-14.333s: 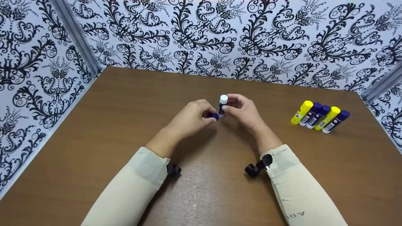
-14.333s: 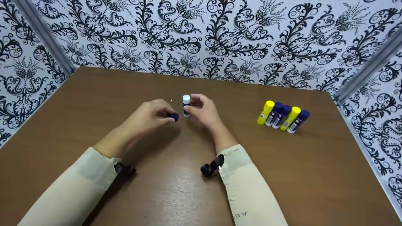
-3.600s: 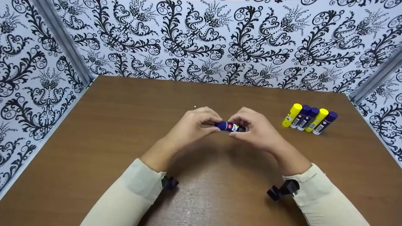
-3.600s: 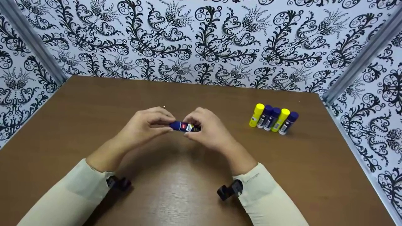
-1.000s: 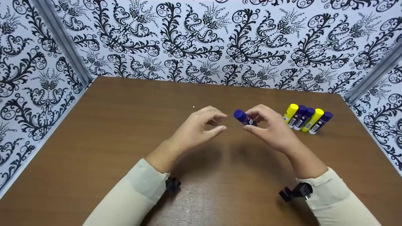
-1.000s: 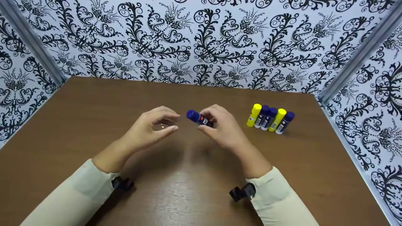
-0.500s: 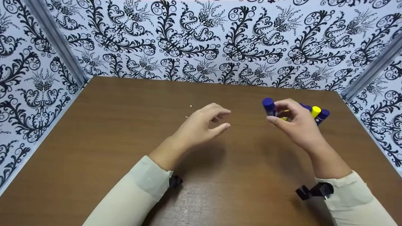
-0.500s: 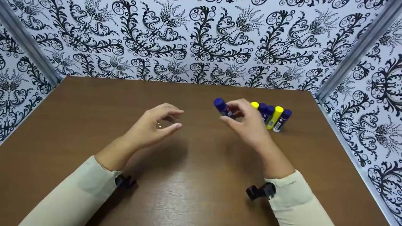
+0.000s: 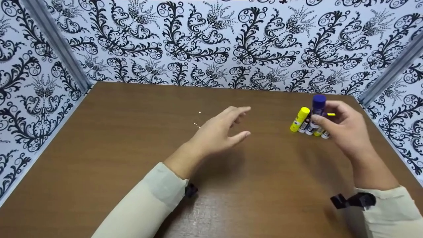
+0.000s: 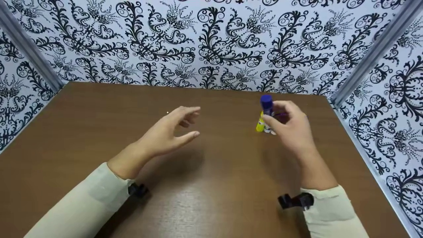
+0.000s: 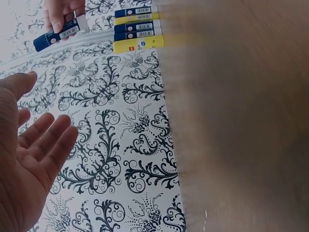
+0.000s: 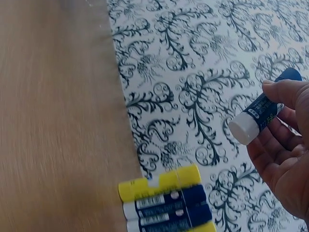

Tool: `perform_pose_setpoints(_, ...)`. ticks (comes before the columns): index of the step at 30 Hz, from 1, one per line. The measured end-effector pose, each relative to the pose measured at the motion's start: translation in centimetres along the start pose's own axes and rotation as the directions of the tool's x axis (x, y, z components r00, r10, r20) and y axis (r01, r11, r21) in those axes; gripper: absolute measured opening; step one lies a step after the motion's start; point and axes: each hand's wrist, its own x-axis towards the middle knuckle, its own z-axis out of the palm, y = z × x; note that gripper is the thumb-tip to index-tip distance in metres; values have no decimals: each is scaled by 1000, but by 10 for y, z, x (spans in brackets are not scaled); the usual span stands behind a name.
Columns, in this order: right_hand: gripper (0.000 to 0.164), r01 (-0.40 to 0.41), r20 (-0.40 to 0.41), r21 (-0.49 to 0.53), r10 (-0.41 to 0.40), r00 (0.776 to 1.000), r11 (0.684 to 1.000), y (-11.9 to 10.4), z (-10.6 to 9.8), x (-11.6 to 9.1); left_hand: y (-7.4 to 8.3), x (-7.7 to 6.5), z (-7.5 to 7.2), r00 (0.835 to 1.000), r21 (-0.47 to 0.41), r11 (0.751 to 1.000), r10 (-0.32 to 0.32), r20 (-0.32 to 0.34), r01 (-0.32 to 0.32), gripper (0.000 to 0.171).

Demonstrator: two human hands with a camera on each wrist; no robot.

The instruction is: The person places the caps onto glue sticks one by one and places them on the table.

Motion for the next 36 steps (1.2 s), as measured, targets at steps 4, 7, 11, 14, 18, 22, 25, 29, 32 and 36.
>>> perform_pose_setpoints(4,30,-19,-39,28,20,999,999,11,-12,3,1,3,1,1000,17,1000,3,4,-3,66)
perform_pose_setpoints(7,28,-39,-74,70,44,996,997,18,-21,4,2,6,3,1000,40,999,14,16,-15,66)
perform_pose_setpoints(11,29,-48,-133,235,81,988,971,27,-29,5,4,9,6,999,46,998,28,26,-30,66)
perform_pose_setpoints(14,30,-38,-189,369,115,975,929,33,-35,6,6,11,9,999,44,999,30,32,-32,67)
perform_pose_setpoints(18,32,-63,-246,447,191,950,892,42,-45,8,8,14,13,999,42,999,24,49,-26,69)
perform_pose_setpoints(22,35,-108,-284,473,267,921,875,52,-54,10,9,16,17,997,37,999,28,71,-30,70)
perform_pose_setpoints(25,35,-148,-295,450,302,906,881,60,-59,10,8,17,20,995,38,999,30,91,-33,70)
perform_pose_setpoints(29,30,-184,-294,424,327,898,887,72,-63,12,6,16,22,995,45,999,17,99,-22,71)
perform_pose_setpoints(32,27,-202,-273,431,341,900,879,82,-64,13,6,15,23,994,48,999,7,111,-12,72)
perform_pose_setpoints(36,27,-265,-205,388,363,909,883,97,-66,11,8,16,26,991,42,999,1,131,-6,73)
